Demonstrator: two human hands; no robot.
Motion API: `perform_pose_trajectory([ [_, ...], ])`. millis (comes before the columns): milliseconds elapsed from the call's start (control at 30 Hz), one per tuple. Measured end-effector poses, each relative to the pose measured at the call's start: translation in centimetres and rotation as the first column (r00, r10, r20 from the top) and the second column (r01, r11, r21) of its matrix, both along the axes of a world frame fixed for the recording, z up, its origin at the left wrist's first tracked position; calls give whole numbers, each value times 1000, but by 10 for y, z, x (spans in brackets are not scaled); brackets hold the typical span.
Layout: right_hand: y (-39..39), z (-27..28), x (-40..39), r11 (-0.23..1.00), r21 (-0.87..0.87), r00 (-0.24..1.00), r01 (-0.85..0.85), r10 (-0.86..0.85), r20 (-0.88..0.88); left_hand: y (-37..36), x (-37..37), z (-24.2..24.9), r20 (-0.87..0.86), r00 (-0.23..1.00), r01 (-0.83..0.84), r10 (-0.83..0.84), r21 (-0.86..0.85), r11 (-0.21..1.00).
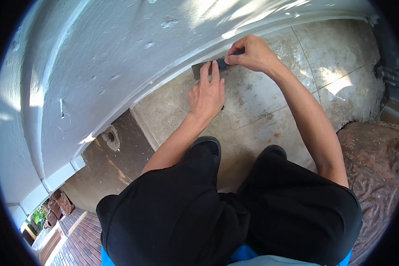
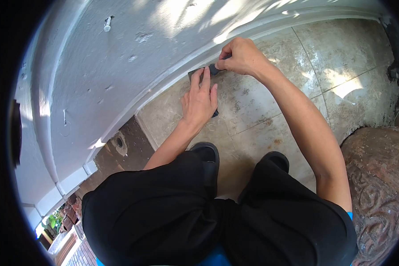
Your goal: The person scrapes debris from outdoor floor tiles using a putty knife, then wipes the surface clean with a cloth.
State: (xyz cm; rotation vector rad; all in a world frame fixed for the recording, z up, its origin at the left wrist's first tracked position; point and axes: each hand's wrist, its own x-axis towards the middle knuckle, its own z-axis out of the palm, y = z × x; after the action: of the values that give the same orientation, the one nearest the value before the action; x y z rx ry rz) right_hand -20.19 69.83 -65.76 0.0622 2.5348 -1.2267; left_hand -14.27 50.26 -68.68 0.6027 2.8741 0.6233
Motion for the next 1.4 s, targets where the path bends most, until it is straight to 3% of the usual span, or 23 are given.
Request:
perform_pose_trajectory([
  [200,5,6,-2,1000,13,996,-15,14,89,10,-3,-2,0,999,-39,39,-2,999],
  [433,-32,-9,3,998,-23,998,-55,55,-14,-12,-9,-5,-19,991,-133,132,-67,989],
  [700,3,-2,4,1000,-10,999,5,-4,52,16,-14,-3,28,998,-64,62,78,995],
  [867,-36,-18,9,1000,-10,998,-24,23,-51,-19,-9,-13,-20,995,-100,100,23,995],
  [967,-50,-15,12,995,-100,999,14,-18,-32,-28,-6,-11,-12,991,-130,130,13,991],
  [1067,-35,-7,11,1000,-11,999,-22,22,40,-18,-8,-10,-8,993,-120,120,35,992],
  [1167,-9,2,14,976,-195,989,96,-71,133,0,-13,-1,36,995,-93,91,74,993],
  [1200,-1,10,15,935,-304,962,184,-107,253,2,-16,-5,12,996,-88,88,81,993],
  [1333,-10,-11,28,919,-324,969,227,-180,169,-10,-16,-10,-10,997,-74,74,45,996],
  [1400,-33,-24,36,973,-200,991,117,-129,-46,-28,-11,-9,-11,995,-100,100,-7,995],
])
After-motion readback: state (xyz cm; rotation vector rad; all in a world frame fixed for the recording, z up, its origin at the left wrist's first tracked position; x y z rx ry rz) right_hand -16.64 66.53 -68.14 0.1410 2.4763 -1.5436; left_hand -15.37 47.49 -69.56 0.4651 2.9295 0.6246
